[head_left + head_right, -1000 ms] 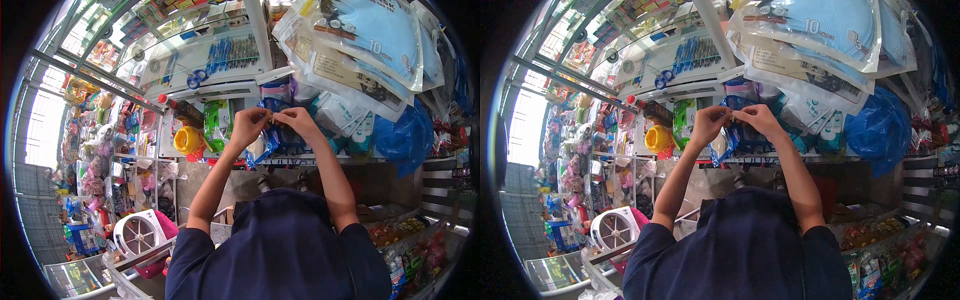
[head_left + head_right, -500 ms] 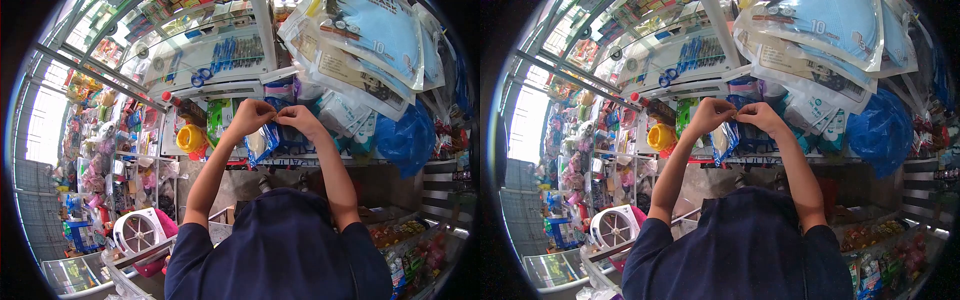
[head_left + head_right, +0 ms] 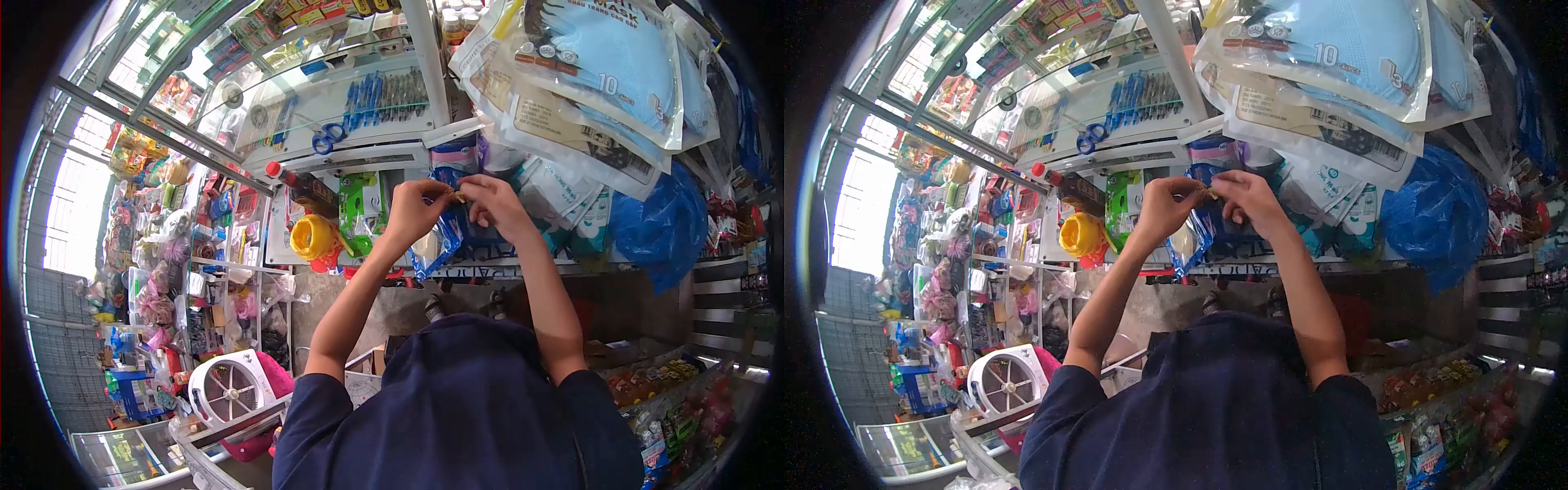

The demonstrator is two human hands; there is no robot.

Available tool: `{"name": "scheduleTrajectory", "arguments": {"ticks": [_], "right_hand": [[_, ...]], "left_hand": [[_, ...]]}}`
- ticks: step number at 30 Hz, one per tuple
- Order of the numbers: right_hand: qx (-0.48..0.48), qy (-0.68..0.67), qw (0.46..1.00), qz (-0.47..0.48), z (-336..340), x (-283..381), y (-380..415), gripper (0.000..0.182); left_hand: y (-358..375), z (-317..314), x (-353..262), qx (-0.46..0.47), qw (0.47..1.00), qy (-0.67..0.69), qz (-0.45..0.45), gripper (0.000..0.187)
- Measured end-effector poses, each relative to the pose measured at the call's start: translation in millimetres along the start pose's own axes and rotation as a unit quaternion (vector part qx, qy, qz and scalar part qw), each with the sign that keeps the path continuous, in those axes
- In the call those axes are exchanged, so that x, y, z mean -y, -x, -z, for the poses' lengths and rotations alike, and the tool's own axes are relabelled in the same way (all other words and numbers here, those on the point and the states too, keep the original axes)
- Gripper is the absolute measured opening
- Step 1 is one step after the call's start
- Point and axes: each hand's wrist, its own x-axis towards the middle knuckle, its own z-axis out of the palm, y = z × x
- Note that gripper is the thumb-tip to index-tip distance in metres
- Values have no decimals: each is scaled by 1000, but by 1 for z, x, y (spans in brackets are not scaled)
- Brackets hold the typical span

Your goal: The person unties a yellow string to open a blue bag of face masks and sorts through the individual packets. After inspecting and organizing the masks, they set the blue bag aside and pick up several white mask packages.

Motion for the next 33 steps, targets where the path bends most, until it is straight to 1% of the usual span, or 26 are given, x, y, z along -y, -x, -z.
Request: {"name": "scheduleTrajectory", "arguments": {"ticks": [1, 3, 4, 7, 10, 13, 16, 19, 22, 25, 28, 29, 30, 33], "right_hand": [[-9, 74, 995, 60, -3, -3, 1, 27], [-26, 219, 959, 176, -7, -12, 2, 30], [-34, 243, 954, 172, -7, -15, 3, 32], [-73, 351, 889, 286, -9, -18, 4, 32], [-36, 422, 849, 317, -8, -11, 8, 25], [-46, 421, 848, 318, -11, -14, 3, 16], [-10, 361, 914, 184, -13, -12, 5, 19], [15, 300, 945, 127, -5, -24, -5, 25], [44, 263, 958, 108, -2, -20, -8, 27], [74, 296, 945, 120, -4, 6, 1, 24], [128, 279, 945, 112, -5, 31, 15, 18], [133, 267, 948, 114, -4, 37, 19, 17], [137, 254, 950, 118, -4, 42, 23, 17], [142, 238, 952, 128, -1, 58, 29, 15]], "left_hand": [[1, -1, 1, -8, 1000, 4, 10, 19], [0, -3, 9, -4, 998, 61, 28, 19], [1, -4, 13, -1, 995, 89, 38, 20], [0, -3, 13, 6, 994, 92, 59, 21], [0, 0, 10, 21, 994, 87, 60, 21], [-6, 5, 4, 41, 999, -15, -14, 21], [-16, 13, -4, 81, 990, -105, -50, 20], [-28, 17, -7, 132, 984, -103, -51, 18], [-36, 25, -18, 158, 978, -110, -84, 18], [-35, 36, -39, 168, 971, -135, -101, 19], [-21, 42, -69, 143, 958, -205, -141, 14], [-17, 43, -78, 135, 953, -224, -154, 13], [-14, 46, -90, 129, 951, -211, -186, 9], [-9, 46, -114, 139, 934, -257, -206, 8]]}}
